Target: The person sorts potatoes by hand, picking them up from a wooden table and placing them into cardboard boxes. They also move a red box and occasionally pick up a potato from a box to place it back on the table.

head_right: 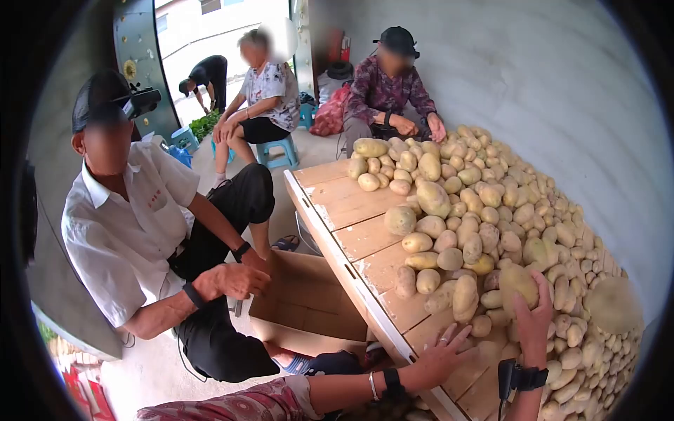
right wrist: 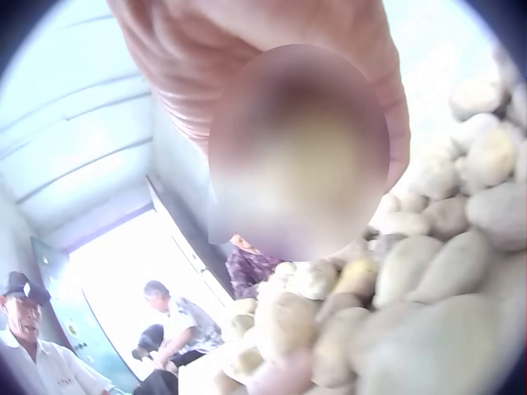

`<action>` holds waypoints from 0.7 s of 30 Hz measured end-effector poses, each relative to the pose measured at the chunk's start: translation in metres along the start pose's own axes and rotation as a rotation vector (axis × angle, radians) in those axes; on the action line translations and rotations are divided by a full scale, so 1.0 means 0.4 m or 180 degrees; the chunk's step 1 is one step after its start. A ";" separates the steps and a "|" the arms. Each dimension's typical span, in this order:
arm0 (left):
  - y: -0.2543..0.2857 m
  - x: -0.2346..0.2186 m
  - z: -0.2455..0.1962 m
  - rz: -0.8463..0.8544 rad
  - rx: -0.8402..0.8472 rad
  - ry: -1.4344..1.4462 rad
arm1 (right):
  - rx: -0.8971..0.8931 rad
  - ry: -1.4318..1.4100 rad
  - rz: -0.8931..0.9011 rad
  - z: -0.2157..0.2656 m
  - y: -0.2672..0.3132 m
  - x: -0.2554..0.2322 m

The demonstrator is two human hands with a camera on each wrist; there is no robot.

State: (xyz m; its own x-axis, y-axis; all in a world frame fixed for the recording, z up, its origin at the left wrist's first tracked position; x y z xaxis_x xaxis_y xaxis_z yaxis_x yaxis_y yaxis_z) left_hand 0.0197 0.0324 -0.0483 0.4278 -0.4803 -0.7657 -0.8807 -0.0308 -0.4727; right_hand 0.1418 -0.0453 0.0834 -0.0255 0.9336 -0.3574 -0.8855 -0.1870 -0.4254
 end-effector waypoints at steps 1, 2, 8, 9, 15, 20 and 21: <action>0.003 0.013 0.002 0.0132 0.0105 -0.0005 | -0.0283 -0.0253 0.0062 0.053 -0.013 0.051; -0.003 0.012 0.008 0.0155 0.0051 0.0214 | -0.0819 0.0073 0.0189 0.096 -0.021 0.104; -0.004 0.047 0.017 0.0336 0.0109 0.0119 | -0.2077 0.1441 0.1452 0.068 -0.036 0.369; 0.000 0.050 0.017 0.0335 0.0082 0.0125 | -0.1632 0.1108 0.1636 0.043 -0.053 0.368; 0.015 0.063 0.038 -0.0112 -0.0008 0.0083 | -0.1082 0.0987 -0.0069 -0.225 -0.282 0.026; 0.016 0.071 0.039 -0.0536 -0.0071 -0.0047 | -0.0151 0.2669 -0.0209 -0.481 -0.260 -0.268; 0.013 0.061 0.040 -0.0524 -0.0086 -0.0058 | 0.0044 0.2166 0.0133 -0.535 -0.253 -0.281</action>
State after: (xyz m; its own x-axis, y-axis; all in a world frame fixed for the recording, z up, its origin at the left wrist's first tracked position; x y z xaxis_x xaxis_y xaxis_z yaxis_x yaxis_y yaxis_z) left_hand 0.0289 0.0345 -0.0762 0.5702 -0.4508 -0.6868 -0.8034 -0.1315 -0.5807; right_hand 0.3337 -0.1967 -0.0113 0.2339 0.5247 -0.8185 -0.8960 -0.2106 -0.3910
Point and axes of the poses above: each hand's wrist, its own y-axis away from the middle knuckle, its own x-axis out of the palm, z = x × y, the point moved 6 cm from there along -y, towards the middle knuckle, and after that the axes turned 12 degrees about -z, right-handed, at the moved point
